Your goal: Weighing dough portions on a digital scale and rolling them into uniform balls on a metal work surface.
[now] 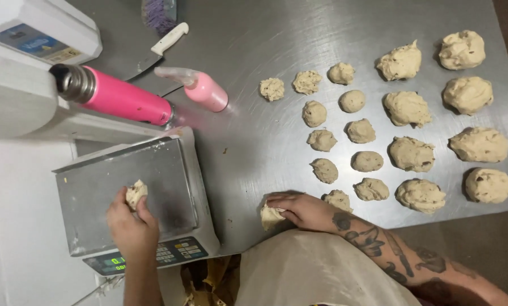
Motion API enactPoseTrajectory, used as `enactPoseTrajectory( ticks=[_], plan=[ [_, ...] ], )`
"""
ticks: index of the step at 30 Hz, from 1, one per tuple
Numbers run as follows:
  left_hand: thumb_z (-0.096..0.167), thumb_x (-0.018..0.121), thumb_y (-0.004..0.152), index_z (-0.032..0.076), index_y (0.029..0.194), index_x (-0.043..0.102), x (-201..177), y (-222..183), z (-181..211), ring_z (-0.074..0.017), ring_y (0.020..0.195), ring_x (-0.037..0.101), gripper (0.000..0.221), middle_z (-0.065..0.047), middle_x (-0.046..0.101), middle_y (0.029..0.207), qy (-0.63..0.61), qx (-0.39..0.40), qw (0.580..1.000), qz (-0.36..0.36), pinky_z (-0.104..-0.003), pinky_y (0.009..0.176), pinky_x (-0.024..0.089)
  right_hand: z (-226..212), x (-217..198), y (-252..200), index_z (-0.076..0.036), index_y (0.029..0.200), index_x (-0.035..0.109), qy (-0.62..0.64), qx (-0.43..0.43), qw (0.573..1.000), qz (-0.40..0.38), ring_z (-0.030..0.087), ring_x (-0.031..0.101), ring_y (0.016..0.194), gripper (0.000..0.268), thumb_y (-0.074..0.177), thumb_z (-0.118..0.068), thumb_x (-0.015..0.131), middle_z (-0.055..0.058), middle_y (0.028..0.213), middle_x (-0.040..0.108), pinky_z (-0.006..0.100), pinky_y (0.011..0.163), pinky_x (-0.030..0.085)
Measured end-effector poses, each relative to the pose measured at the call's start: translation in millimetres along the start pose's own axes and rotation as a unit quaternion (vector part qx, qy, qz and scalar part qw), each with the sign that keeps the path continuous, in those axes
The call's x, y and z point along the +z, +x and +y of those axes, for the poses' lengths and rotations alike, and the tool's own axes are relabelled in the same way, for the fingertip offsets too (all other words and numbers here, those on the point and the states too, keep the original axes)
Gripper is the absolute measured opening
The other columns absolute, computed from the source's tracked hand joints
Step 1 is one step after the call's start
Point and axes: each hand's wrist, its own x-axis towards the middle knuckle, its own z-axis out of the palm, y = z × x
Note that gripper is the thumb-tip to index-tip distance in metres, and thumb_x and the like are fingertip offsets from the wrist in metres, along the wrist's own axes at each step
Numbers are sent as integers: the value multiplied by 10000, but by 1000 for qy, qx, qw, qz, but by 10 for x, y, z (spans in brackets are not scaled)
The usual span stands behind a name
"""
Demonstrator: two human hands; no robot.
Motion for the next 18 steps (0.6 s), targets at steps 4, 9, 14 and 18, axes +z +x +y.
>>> enactPoseTrajectory(
  ticks=[4,9,14,18],
  plan=[
    [205,779,1006,-16,1465,597,813,235,771,-368,1063,695,541,-199,675,1211,-81,71,991,79,-417,953,541,-34,-4,83,-49,1405,611,-10,12,1000,-12,471,540,1373,411,998,-37,560,215,1470,627,603,1083,475],
    [234,786,957,197,1199,733,1815,650,2080,-220,1122,667,250,8,712,1125,-45,326,941,79,-399,953,514,75,108,88,-24,1368,634,-57,-31,998,26,478,583,1324,411,957,-30,621,227,1439,640,603,1051,506],
    [400,825,869,110,1190,755,2099,558,2304,-298,1214,591,438,-77,593,1258,-120,296,939,-125,-479,1009,440,-373,-282,-133,-17,1490,537,-5,16,997,75,500,525,1377,581,927,-46,677,258,1549,532,622,1069,474],
    [327,660,1030,95,1450,579,1301,453,2274,-351,1197,663,487,-124,603,1327,-176,237,921,-253,-503,979,497,-494,-419,-453,-44,1430,629,99,139,971,167,332,677,1280,440,991,-47,597,172,1336,744,522,1030,533]
  ],
)
